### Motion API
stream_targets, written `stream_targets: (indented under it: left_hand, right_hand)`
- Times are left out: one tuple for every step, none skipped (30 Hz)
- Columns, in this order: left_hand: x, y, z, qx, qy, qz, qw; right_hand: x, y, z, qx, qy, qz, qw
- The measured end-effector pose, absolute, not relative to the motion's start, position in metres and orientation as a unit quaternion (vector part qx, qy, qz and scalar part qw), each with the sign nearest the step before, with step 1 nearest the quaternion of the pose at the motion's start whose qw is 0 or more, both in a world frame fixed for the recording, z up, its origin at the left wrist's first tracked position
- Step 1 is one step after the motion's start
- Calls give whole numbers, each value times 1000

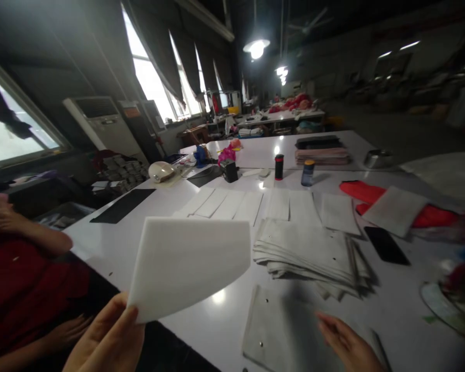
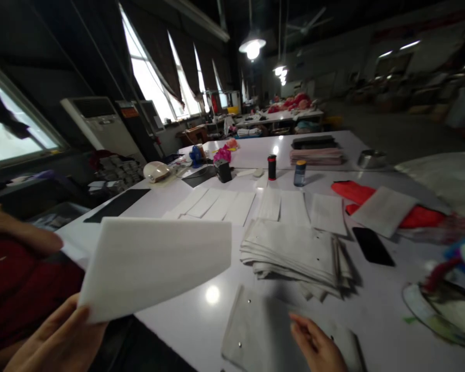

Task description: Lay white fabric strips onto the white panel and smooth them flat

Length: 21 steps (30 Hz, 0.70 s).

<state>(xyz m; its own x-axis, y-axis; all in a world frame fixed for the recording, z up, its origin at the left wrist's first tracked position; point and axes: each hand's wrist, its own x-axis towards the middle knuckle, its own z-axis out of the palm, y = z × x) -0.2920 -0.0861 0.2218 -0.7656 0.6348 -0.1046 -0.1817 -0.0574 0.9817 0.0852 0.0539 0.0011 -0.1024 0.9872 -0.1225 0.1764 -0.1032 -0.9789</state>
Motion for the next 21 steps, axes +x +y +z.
stream_targets:
  left_hand:
    - [-285, -75, 218, 172, 610, 702, 326]
    - [-276, -64, 214, 166, 597, 699, 356]
    - [-267, -55, 209, 167, 587, 694, 382]
    - [-258, -46, 204, 171, 578, 688, 405]
    - [-250, -39, 197, 177, 570, 681, 425]
    - [-244, -33, 189, 182, 566, 671, 444]
    - [-238, -28, 180, 184, 566, 659, 460]
    - [-234, -23, 170, 185, 570, 647, 473]
    - [-231, -19, 159, 184, 576, 632, 484]
    - [-228, -15, 147, 184, 586, 617, 492]
    - [-227, -11, 134, 187, 597, 601, 498]
    - [-225, -8, 120, 195, 609, 583, 502]
    - [-224, -5, 106, 207, 621, 564, 503]
    - [-222, -2, 90, 222, 636, 541, 504]
    - [-221, 0, 74, 236, 654, 516, 500]
    - [-219, 2, 57, 253, 670, 492, 494]
    - [-217, 3, 41, 273, 680, 472, 490]
    - [-216, 4, 25, 295, 685, 456, 486]
    - [-214, 5, 9, 317, 686, 443, 482]
    - [-211, 5, -5, 339, 685, 435, 476]
    - [-209, 4, -18, 359, 684, 429, 468]
  right_hand:
    - [80, 58, 13, -534, -523, 511, 423]
    - [77, 61, 23, -533, -508, 508, 447]
    - [75, 65, 31, -535, -494, 502, 467]
    - [75, 67, 37, -537, -481, 498, 482]
    - [78, 70, 41, -540, -469, 498, 491]
    - [82, 71, 42, -545, -456, 500, 495]
    - [87, 72, 41, -552, -442, 500, 500]
    - [93, 72, 39, -561, -427, 498, 506]
    - [100, 70, 35, -571, -409, 493, 513]
    - [107, 68, 30, -582, -391, 486, 522]
    - [115, 65, 25, -594, -370, 481, 529]
    - [124, 61, 19, -606, -350, 478, 531]
    - [133, 56, 13, -618, -331, 477, 530]
    - [142, 51, 5, -629, -318, 480, 523]
    - [152, 44, -3, -640, -310, 481, 513]
    - [163, 38, -13, -650, -309, 482, 499]
    - [173, 30, -24, -659, -314, 482, 485]
    - [183, 23, -36, -667, -323, 480, 470]
    - [192, 16, -48, -674, -334, 476, 456]
    - [200, 8, -60, -679, -346, 471, 445]
    - [206, 1, -72, -681, -358, 464, 437]
